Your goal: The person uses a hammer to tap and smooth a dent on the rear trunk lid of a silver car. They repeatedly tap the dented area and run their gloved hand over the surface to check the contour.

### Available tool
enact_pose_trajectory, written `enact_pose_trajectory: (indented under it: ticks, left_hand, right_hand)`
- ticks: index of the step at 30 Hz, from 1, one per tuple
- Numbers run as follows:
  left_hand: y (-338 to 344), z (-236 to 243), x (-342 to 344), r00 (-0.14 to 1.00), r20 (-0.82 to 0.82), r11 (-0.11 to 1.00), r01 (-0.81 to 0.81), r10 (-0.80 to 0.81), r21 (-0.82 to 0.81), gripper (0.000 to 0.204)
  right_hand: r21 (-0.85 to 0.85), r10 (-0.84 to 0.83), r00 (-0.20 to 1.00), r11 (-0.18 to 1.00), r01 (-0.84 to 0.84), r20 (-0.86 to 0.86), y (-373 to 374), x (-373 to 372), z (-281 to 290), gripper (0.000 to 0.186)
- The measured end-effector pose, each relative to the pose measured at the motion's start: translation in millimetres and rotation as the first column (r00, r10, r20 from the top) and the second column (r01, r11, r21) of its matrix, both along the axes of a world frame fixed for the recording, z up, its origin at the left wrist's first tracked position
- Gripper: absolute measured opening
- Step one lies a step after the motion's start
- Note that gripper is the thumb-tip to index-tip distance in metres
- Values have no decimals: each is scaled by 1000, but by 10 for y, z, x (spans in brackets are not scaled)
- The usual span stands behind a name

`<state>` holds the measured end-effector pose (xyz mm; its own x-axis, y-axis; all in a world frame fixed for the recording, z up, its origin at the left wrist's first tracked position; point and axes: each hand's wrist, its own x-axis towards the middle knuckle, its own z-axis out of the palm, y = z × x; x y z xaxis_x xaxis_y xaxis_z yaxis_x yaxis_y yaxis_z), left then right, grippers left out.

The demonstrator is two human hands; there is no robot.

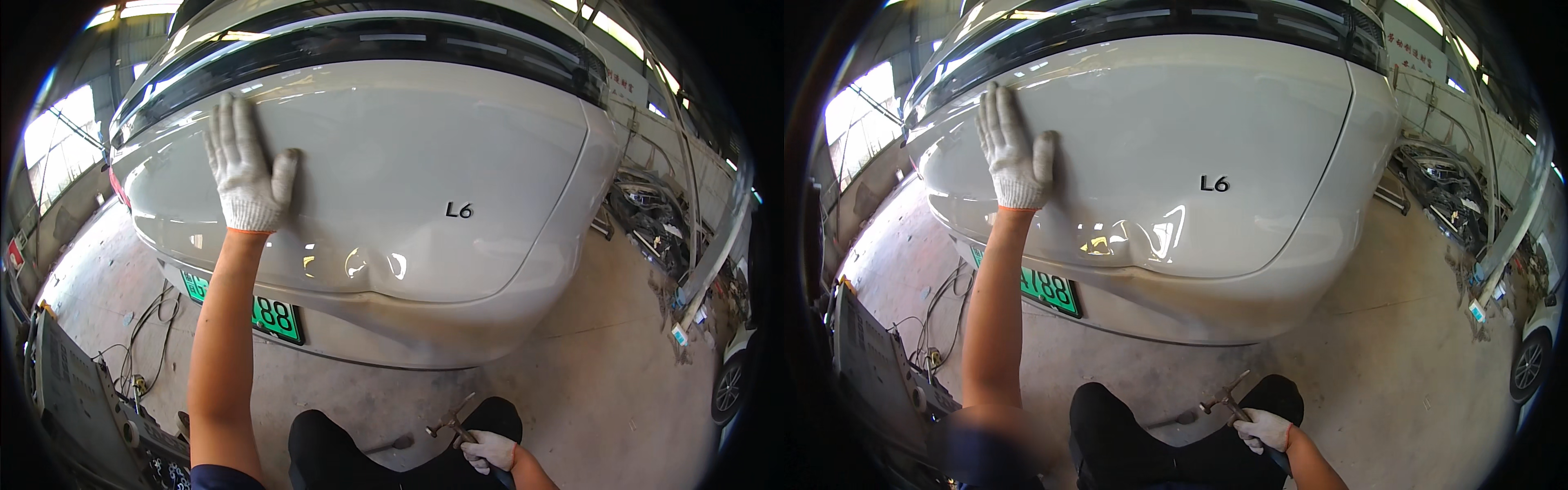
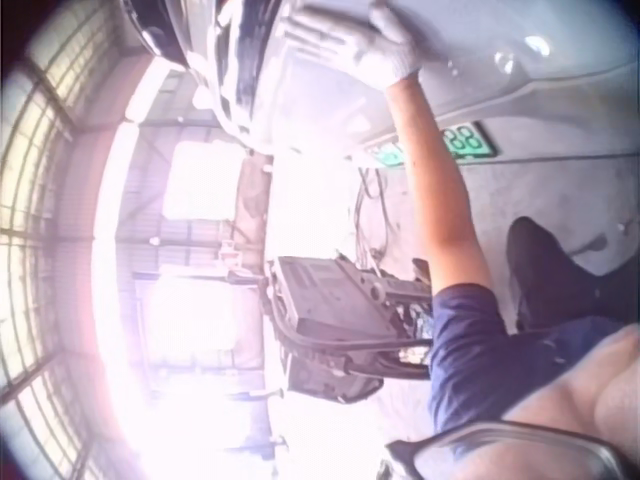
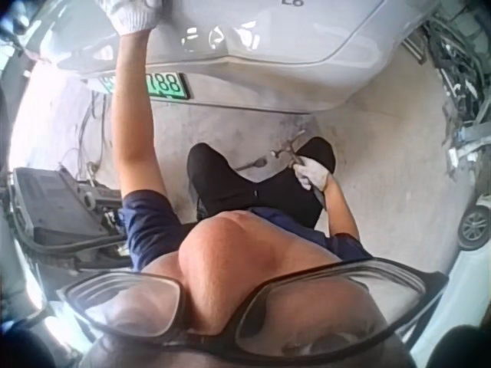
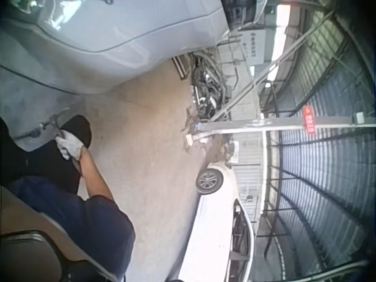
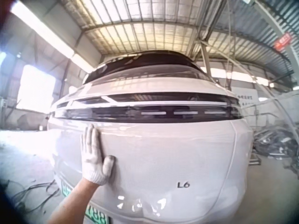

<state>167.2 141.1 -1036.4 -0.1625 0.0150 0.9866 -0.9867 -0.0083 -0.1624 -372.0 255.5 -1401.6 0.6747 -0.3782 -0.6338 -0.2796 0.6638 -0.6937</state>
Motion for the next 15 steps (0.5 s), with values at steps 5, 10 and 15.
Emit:
enact_pose_trajectory:
  ticks: [5,10,15]
  left_hand:
    - [-218,-58,-311,934,-352,991,13,-60,-135,89]
    - [-346,115,-1200,842,-524,986,55,-131,-158,97]
    - [-426,14,-1732,894,-418,984,106,-158,-144,102]
  right_hand:
    - [-33,14,999,999,-15,-32,32,7,115,20]
    - [-57,11,1000,998,-12,-11,6,43,85,20]
    - [-24,54,998,998,-55,-36,-58,146,89,19]
